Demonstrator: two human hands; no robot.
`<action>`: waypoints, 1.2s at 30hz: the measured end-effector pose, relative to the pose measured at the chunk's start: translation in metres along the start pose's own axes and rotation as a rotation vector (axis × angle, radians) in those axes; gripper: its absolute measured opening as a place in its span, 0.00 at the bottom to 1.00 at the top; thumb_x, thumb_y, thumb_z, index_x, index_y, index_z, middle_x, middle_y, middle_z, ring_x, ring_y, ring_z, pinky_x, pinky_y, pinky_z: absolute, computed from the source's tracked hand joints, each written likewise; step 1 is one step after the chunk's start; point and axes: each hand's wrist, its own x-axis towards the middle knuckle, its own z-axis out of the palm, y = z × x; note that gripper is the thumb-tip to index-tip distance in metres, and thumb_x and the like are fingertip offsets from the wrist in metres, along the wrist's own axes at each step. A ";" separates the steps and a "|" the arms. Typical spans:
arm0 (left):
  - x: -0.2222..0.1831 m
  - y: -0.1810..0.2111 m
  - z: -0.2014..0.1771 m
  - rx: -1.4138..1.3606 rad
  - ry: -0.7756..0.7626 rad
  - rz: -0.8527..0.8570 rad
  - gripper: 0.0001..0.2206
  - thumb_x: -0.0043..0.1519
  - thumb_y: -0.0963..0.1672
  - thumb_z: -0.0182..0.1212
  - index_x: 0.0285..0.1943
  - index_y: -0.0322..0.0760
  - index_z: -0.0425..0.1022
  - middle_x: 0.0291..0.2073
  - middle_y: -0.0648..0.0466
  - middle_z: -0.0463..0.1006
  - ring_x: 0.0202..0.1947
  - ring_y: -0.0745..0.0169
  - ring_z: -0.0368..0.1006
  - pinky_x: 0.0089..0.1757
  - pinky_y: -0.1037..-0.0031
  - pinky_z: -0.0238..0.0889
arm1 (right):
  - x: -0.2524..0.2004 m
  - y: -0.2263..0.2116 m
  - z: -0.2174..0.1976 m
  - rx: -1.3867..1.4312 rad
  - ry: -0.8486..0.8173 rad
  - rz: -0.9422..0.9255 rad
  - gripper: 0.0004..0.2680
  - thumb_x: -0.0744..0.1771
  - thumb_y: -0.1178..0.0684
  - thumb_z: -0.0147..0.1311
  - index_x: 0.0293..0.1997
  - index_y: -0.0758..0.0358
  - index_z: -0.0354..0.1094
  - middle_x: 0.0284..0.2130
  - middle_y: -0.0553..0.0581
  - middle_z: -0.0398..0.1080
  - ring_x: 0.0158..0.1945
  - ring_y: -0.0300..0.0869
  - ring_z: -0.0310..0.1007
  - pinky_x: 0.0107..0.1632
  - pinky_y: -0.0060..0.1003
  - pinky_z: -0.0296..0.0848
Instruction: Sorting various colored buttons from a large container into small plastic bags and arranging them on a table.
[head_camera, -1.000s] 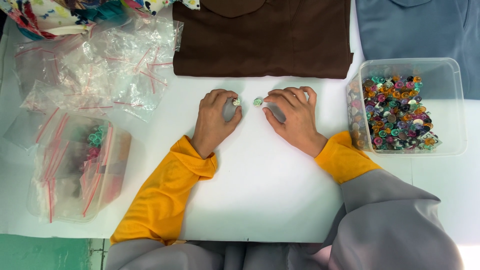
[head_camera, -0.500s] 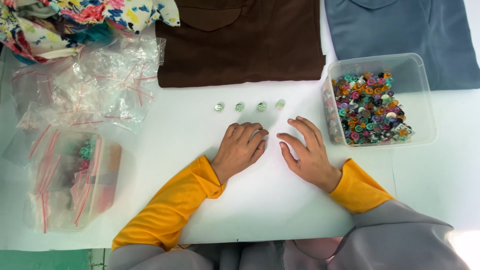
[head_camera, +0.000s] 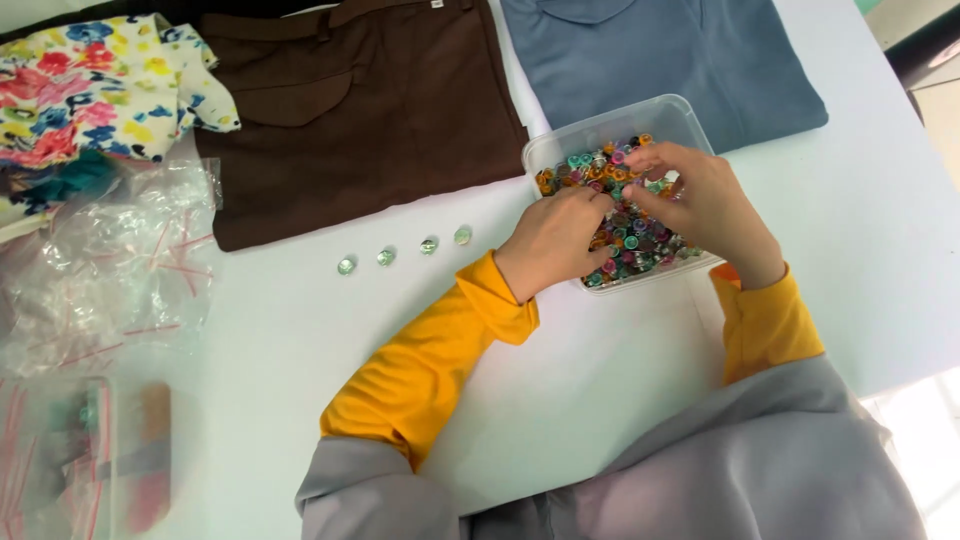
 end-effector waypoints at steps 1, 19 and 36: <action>0.009 0.003 0.003 0.002 -0.005 0.006 0.21 0.56 0.45 0.67 0.57 0.28 0.73 0.44 0.38 0.78 0.47 0.41 0.77 0.43 0.60 0.74 | 0.004 -0.006 -0.004 0.000 0.007 0.004 0.10 0.66 0.62 0.64 0.52 0.71 0.73 0.39 0.69 0.77 0.43 0.63 0.76 0.41 0.51 0.74; 0.032 -0.012 0.025 0.381 0.041 -0.198 0.07 0.59 0.37 0.67 0.44 0.35 0.75 0.35 0.48 0.74 0.28 0.61 0.79 0.29 0.74 0.75 | 0.000 0.021 -0.002 0.166 -0.304 0.144 0.15 0.64 0.58 0.65 0.56 0.69 0.71 0.48 0.69 0.74 0.56 0.64 0.73 0.57 0.54 0.72; 0.030 -0.016 -0.034 -0.381 -0.027 -0.127 0.12 0.67 0.38 0.51 0.60 0.34 0.70 0.51 0.31 0.72 0.48 0.28 0.78 0.44 0.54 0.76 | -0.003 0.027 0.004 0.159 -0.035 -0.082 0.11 0.69 0.71 0.47 0.57 0.72 0.69 0.51 0.70 0.72 0.53 0.61 0.75 0.49 0.49 0.77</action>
